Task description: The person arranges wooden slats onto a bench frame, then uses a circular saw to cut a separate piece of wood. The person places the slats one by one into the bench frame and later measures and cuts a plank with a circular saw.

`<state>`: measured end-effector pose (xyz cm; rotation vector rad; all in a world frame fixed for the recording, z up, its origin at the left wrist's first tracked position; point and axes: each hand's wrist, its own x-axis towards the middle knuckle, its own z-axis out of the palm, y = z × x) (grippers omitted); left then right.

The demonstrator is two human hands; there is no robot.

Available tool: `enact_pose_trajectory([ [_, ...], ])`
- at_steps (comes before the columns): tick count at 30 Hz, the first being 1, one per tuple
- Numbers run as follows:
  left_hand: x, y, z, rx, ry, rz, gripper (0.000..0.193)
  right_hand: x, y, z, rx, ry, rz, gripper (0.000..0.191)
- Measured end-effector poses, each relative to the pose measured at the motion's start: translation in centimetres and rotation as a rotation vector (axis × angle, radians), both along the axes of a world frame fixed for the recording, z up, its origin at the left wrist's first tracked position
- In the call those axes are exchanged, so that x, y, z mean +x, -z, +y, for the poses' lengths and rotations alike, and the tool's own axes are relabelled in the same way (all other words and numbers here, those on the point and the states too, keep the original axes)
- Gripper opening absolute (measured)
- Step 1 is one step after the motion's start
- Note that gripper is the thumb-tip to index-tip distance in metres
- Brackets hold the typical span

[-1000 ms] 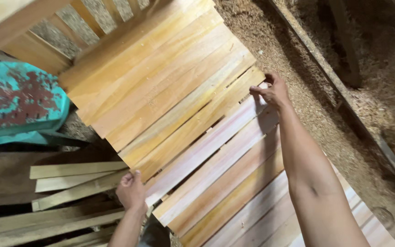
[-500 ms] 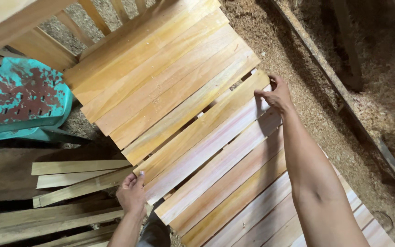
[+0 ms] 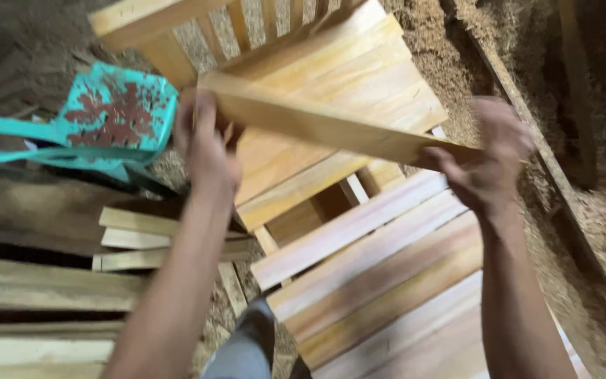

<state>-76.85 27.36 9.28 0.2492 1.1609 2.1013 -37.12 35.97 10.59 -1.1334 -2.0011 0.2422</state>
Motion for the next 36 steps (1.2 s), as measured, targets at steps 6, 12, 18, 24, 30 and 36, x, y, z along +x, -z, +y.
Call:
enact_pose_trajectory([
  [6, -0.6, -3.3, 9.4, 0.336, 0.371, -0.095, 0.030, -7.2, -4.3, -4.8, -0.363, -0.056, -0.075, 0.011],
  [12, 7.6, 1.5, 0.5, -0.247, 0.851, 0.582, 0.042, -12.7, 0.0, -4.7, -0.683, -0.127, 1.024, 0.016],
  [18, 8.0, 2.3, -9.4, -0.577, 0.905, 1.061, 0.104, -14.6, 5.2, -6.4, -0.819, 0.129, 1.417, 0.023],
  [24, 5.1, 6.9, -13.0, -0.812, 1.141, 1.273, 0.088, -9.5, 10.9, -6.8, -0.961, 0.531, 1.247, 0.020],
  [30, 4.8, 11.8, -14.8, -0.646, 1.012, 1.642, 0.098, -5.5, 13.8, -5.0, -1.162, 0.561, 0.564, 0.036],
  [36, 6.4, 10.9, -14.1, -0.785, 1.024, 1.829, 0.098, -1.9, 14.3, -2.5, -1.079, 0.614, 0.017, 0.039],
])
